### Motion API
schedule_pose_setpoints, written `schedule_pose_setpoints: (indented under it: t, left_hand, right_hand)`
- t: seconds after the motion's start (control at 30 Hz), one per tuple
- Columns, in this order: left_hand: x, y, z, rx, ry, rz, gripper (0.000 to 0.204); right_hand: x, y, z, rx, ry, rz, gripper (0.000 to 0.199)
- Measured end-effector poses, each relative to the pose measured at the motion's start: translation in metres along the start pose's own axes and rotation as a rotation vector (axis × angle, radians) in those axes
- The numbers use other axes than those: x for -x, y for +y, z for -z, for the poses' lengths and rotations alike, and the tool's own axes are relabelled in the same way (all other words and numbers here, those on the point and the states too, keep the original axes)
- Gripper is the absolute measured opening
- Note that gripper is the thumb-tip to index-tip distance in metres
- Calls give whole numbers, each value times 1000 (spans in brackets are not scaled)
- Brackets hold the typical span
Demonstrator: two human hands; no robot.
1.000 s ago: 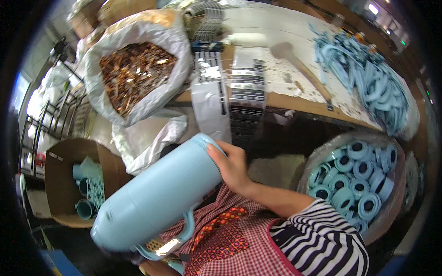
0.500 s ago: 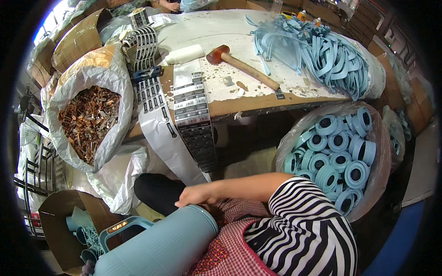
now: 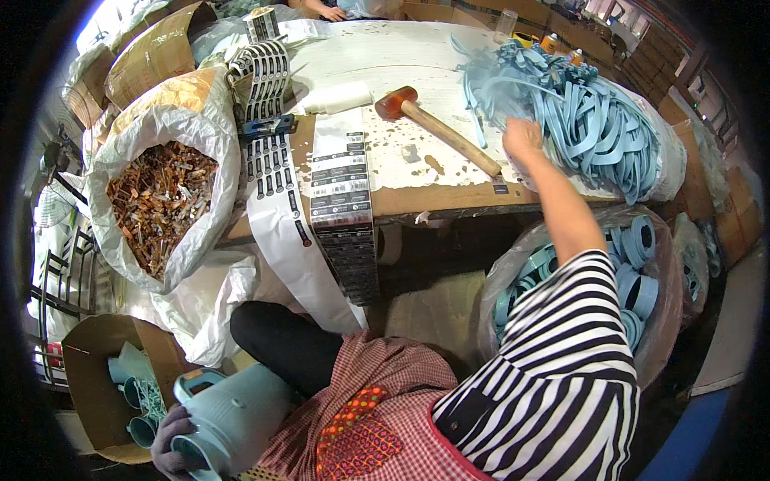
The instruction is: The person assembles light blue kettles by inserting a small wooden stick into the spout, attaching a handle, and applying a label to the body. The person places finished kettles into a cardboard box and repeats the process with multiple units.
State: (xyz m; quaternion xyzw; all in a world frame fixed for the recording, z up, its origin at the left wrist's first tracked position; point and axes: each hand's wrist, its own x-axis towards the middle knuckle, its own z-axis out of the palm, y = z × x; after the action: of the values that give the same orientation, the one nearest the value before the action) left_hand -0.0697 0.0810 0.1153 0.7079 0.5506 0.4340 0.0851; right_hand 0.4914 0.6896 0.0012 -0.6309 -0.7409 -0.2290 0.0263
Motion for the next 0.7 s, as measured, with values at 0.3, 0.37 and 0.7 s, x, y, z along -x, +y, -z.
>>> schedule_pose_setpoints:
  t: [0.3, 0.37, 0.7]
  left_hand:
    - [10, 1, 11, 125, -187, 245, 45]
    - [10, 8, 21, 97, -250, 348, 57]
    - [-47, -24, 10, 265, 358, 752, 34]
  right_hand:
    - [22, 29, 133, -318, 782, 16, 20]
    - [40, -52, 163, -841, 779, -16, 27]
    - [263, -423, 324, -2414, -922, 621, 21]
